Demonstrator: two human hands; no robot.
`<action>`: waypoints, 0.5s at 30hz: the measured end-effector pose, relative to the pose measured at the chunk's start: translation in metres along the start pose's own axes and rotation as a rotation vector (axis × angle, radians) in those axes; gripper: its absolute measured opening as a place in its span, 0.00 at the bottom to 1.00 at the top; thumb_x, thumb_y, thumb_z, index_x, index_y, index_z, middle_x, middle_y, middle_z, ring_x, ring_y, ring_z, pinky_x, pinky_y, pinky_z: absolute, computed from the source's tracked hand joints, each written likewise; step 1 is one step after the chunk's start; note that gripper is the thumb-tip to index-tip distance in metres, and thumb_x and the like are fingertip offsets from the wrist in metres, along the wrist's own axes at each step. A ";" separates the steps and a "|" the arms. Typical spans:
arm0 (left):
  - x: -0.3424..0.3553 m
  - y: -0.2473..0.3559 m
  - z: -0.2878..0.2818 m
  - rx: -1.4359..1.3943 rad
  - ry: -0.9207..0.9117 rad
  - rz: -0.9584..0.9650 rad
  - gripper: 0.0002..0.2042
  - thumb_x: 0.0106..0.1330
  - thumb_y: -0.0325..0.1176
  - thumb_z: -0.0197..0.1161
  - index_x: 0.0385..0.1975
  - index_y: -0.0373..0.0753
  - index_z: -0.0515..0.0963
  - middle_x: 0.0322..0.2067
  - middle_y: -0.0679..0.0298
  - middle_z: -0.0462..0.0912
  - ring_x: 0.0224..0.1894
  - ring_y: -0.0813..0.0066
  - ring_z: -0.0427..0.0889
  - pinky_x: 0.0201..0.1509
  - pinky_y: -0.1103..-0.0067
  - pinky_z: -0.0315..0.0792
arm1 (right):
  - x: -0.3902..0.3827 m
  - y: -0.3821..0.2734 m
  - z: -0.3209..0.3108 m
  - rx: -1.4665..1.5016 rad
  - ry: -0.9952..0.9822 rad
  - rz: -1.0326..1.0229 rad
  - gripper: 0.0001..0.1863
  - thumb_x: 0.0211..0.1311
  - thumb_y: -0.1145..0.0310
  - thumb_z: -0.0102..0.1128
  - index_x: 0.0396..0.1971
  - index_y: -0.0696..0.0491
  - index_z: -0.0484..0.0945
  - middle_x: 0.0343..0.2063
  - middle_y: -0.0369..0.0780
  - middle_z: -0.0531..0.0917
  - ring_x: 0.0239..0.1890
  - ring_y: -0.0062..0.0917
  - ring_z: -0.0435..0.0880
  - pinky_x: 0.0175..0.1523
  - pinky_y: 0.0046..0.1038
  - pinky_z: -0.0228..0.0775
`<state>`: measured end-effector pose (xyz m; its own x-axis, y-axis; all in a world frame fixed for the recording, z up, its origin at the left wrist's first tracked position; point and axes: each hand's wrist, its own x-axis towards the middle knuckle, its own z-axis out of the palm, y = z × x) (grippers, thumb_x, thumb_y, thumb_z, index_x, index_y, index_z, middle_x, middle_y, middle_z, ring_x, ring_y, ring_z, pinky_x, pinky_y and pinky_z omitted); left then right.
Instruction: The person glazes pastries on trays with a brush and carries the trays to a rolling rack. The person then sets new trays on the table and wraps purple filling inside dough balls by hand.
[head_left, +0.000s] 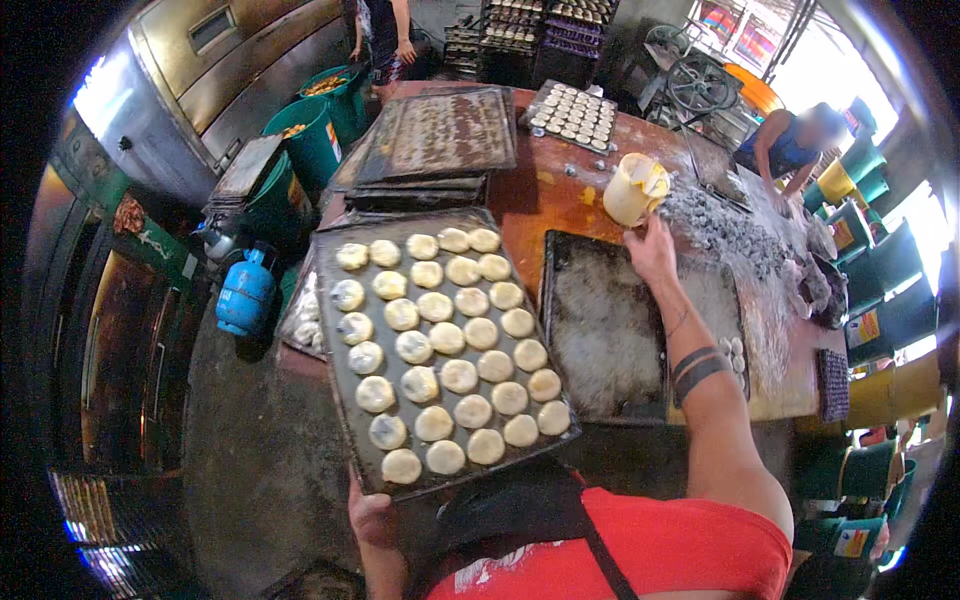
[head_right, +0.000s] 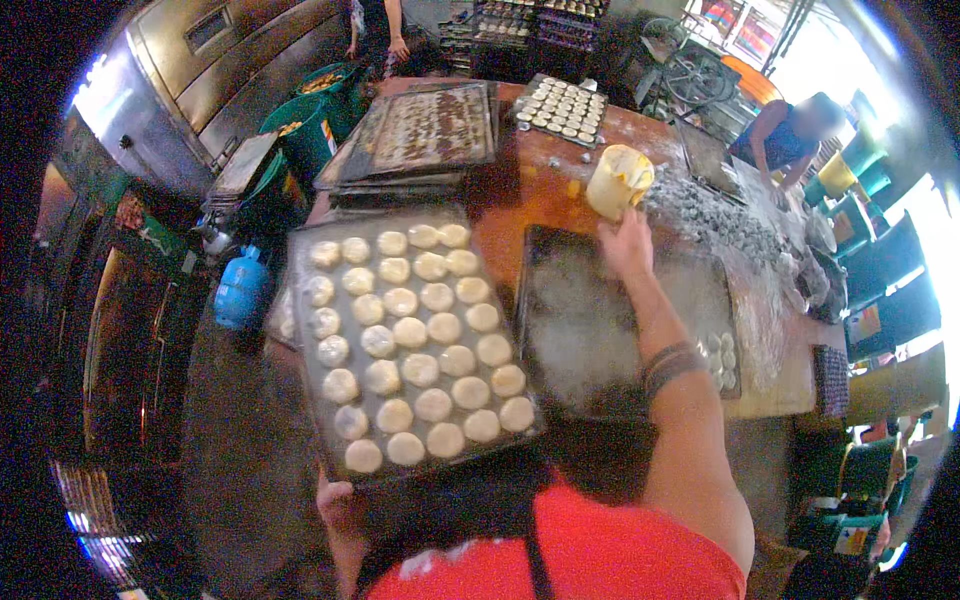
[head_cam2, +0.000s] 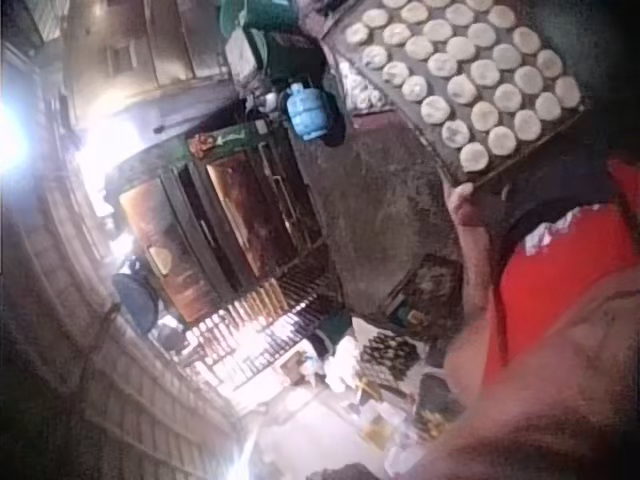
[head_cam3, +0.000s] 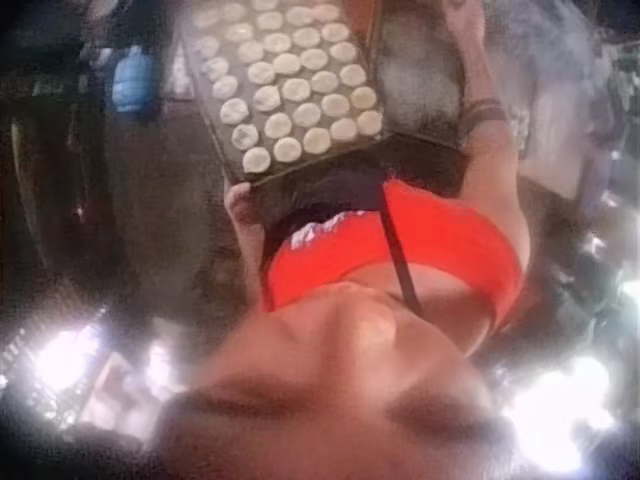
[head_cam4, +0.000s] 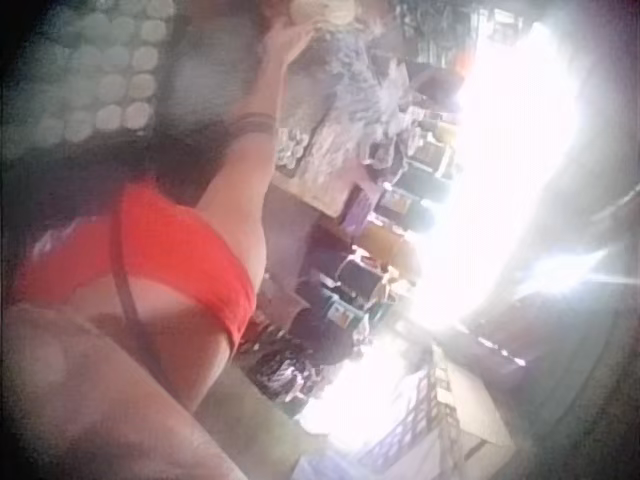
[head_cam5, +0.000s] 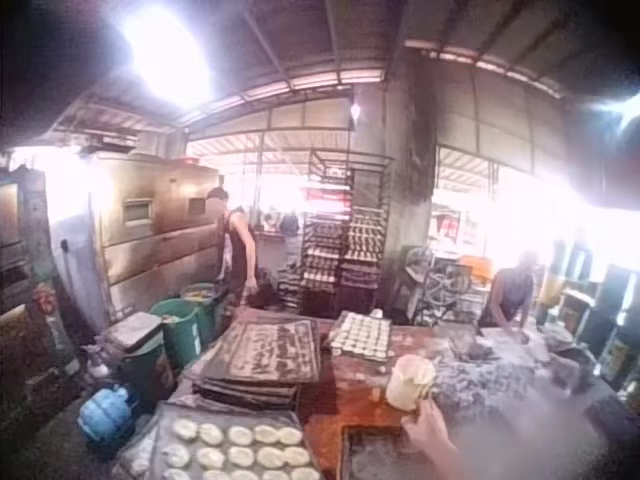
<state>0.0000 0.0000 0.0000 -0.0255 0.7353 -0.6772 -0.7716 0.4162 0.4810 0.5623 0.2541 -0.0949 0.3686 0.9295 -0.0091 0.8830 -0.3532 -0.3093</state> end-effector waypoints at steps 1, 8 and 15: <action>0.011 -0.023 0.015 0.086 -0.015 -0.028 0.47 0.40 0.24 0.64 0.70 0.34 0.56 0.61 0.51 0.72 0.61 0.51 0.74 0.67 0.58 0.68 | 0.029 0.023 -0.003 -0.080 0.049 0.023 0.29 0.55 0.64 0.62 0.59 0.56 0.72 0.52 0.54 0.79 0.54 0.44 0.79 0.61 0.40 0.69; 0.052 -0.120 0.156 0.155 0.037 -0.369 0.46 0.42 0.20 0.61 0.70 0.38 0.56 0.60 0.47 0.72 0.56 0.44 0.77 0.54 0.51 0.78 | 0.200 0.123 -0.001 -0.318 -0.439 -0.164 0.29 0.49 0.74 0.63 0.57 0.47 0.79 0.51 0.46 0.83 0.56 0.41 0.80 0.61 0.37 0.71; 0.086 -0.201 0.161 0.046 -0.102 -0.444 0.43 0.47 0.19 0.58 0.70 0.37 0.54 0.59 0.44 0.71 0.56 0.40 0.77 0.49 0.50 0.81 | 0.263 0.150 0.034 -0.259 -1.002 -0.296 0.31 0.49 0.70 0.71 0.58 0.44 0.79 0.53 0.41 0.83 0.56 0.32 0.80 0.60 0.34 0.71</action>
<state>0.2552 0.0658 -0.0647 0.3657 0.5283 -0.7663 -0.6648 0.7244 0.1822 0.7814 0.4488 -0.1764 -0.1718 0.6041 -0.7782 0.9761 -0.0023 -0.2173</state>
